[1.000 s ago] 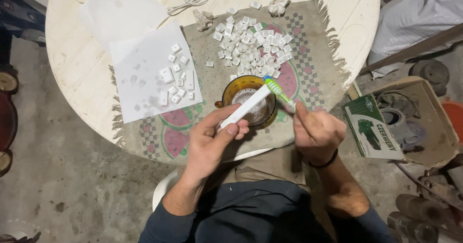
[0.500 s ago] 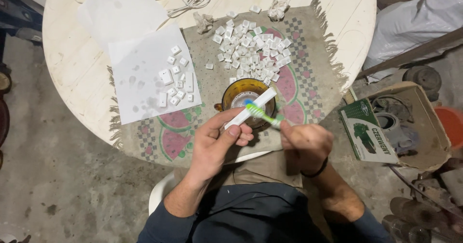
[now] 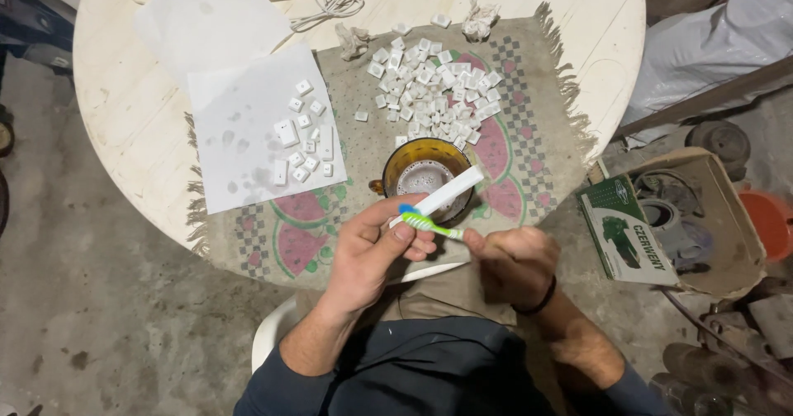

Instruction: Cleaning keyboard keycaps using a toothbrush and soapy water.

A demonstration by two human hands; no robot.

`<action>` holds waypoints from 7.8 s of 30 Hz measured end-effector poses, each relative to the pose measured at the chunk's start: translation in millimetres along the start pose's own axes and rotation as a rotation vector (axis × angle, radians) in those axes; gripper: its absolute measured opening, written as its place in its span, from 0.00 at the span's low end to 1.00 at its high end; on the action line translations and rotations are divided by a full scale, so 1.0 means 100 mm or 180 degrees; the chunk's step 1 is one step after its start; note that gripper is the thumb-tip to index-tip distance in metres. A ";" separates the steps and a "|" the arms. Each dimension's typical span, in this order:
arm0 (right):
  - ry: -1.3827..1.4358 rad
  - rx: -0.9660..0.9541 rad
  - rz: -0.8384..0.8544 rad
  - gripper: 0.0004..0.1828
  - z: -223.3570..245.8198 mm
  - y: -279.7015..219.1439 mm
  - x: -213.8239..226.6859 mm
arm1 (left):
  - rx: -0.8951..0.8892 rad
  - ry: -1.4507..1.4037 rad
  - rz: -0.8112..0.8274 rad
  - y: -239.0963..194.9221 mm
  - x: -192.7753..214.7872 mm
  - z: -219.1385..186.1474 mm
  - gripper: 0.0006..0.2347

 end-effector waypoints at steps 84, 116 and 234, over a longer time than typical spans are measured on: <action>0.0835 -0.0780 0.0180 0.19 0.22 0.01 -0.16 | -0.0460 0.0016 -0.0276 -0.12 -0.10 0.13 0.17; -0.0136 0.0012 0.0376 0.24 0.02 0.09 0.34 | 0.0053 0.0429 -0.0064 -0.53 -0.05 0.08 0.19; 0.1241 -0.0752 -0.0046 0.17 0.21 -0.18 -0.13 | -0.0872 -0.0127 -0.0188 -0.25 -0.26 0.18 0.16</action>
Point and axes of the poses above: each hand's wrist, its own y-axis towards the middle knuckle, its own x-axis out of the back of the hand, z = x × y, the point moved 6 cm from there along y, towards the middle knuckle, and after that the axes turned 9 degrees about z, right-handed, at the moved point
